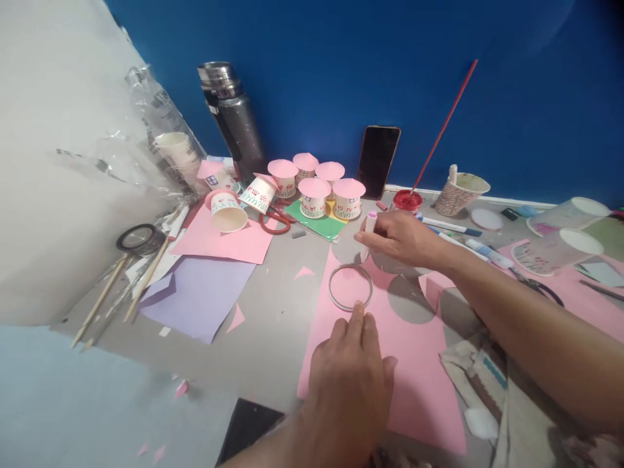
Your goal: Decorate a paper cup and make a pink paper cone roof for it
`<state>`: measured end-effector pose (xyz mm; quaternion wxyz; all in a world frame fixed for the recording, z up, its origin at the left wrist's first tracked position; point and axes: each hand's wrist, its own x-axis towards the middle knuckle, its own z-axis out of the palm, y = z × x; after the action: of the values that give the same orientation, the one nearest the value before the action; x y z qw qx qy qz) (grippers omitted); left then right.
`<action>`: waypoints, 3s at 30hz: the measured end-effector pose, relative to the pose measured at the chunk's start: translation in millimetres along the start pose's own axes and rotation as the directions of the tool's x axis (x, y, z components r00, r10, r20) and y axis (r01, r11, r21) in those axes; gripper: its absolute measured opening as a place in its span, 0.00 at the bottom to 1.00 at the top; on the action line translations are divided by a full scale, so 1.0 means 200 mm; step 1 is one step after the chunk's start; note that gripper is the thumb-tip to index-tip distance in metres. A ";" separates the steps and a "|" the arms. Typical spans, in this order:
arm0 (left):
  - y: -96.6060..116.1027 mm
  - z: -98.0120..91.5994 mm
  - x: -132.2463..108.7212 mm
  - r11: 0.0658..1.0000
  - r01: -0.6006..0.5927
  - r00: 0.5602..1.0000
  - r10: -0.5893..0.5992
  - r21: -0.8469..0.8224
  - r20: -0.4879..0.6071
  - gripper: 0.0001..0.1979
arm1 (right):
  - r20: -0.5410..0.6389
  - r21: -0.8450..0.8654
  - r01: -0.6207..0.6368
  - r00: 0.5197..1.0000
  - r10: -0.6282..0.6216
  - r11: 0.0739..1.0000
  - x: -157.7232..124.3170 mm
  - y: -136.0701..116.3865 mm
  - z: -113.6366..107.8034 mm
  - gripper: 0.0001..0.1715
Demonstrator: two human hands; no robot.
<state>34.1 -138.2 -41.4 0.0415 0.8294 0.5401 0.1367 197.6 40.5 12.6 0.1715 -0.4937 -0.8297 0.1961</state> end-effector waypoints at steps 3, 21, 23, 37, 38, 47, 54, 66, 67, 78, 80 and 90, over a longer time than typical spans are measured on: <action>-0.04 0.00 0.03 1.000 0.015 0.994 -0.014 0.006 -0.109 0.20 | -0.081 0.037 -0.030 0.996 0.032 0.999 -0.12 0.01 -0.05 0.29; -0.47 -0.15 0.07 0.958 0.196 0.973 -0.163 0.208 -0.163 0.09 | -0.313 0.029 0.027 0.950 -0.017 0.999 -0.37 0.34 0.10 0.17; -0.52 -0.16 0.05 0.944 0.243 0.963 -0.206 0.222 -0.175 0.09 | -0.260 -0.106 0.063 0.962 -0.089 0.992 -0.37 0.36 0.13 0.18; -0.29 -0.16 -0.01 0.927 0.373 0.907 -0.372 0.035 0.195 0.07 | -0.092 -0.245 -0.255 0.967 0.240 0.935 -0.39 0.13 0.11 0.15; -0.29 -0.16 -0.01 0.927 0.376 0.906 -0.372 0.023 0.201 0.06 | -0.064 -0.236 -0.288 0.958 0.281 0.928 -0.39 0.10 0.12 0.15; -0.33 -0.11 -0.04 0.856 0.455 0.889 -0.423 -0.246 0.173 0.11 | -0.061 -0.175 -0.339 0.941 0.333 0.924 -0.36 0.06 0.12 0.11; -0.41 -0.20 0.00 0.362 0.564 0.765 -0.568 -0.742 0.303 0.37 | -0.227 -0.312 -0.573 0.820 0.526 0.758 -0.52 0.26 -0.29 0.14; -0.39 -0.24 0.18 0.009 0.613 0.765 -0.254 -0.790 0.591 0.37 | -0.228 -0.184 -0.673 0.738 0.635 0.716 -1.04 0.72 -0.26 0.19; -0.38 -0.23 0.18 0.009 0.590 0.783 -0.251 -0.807 0.569 0.37 | -0.221 -0.178 -0.681 0.731 0.645 0.710 -1.04 0.74 -0.26 0.18; -0.58 -0.29 0.18 0.094 0.390 0.915 -0.154 -0.916 0.374 0.33 | -0.198 0.526 -0.439 0.770 0.607 0.728 -1.15 0.63 -0.28 0.19; -0.59 -0.32 0.26 0.117 0.360 0.932 -0.089 -0.926 0.351 0.32 | -0.122 0.671 -0.363 0.805 0.580 0.646 -1.02 0.50 -0.26 0.17; -0.48 -0.28 0.60 -0.177 0.150 0.984 -0.067 -0.973 0.164 0.36 | -0.117 0.811 -0.095 0.940 0.320 0.577 -0.54 0.20 0.02 0.22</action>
<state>-20.3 5.9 13.0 0.6851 0.4579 0.3111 0.4735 274.1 -38.0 -20.9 0.4519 -0.4806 -0.5622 0.4988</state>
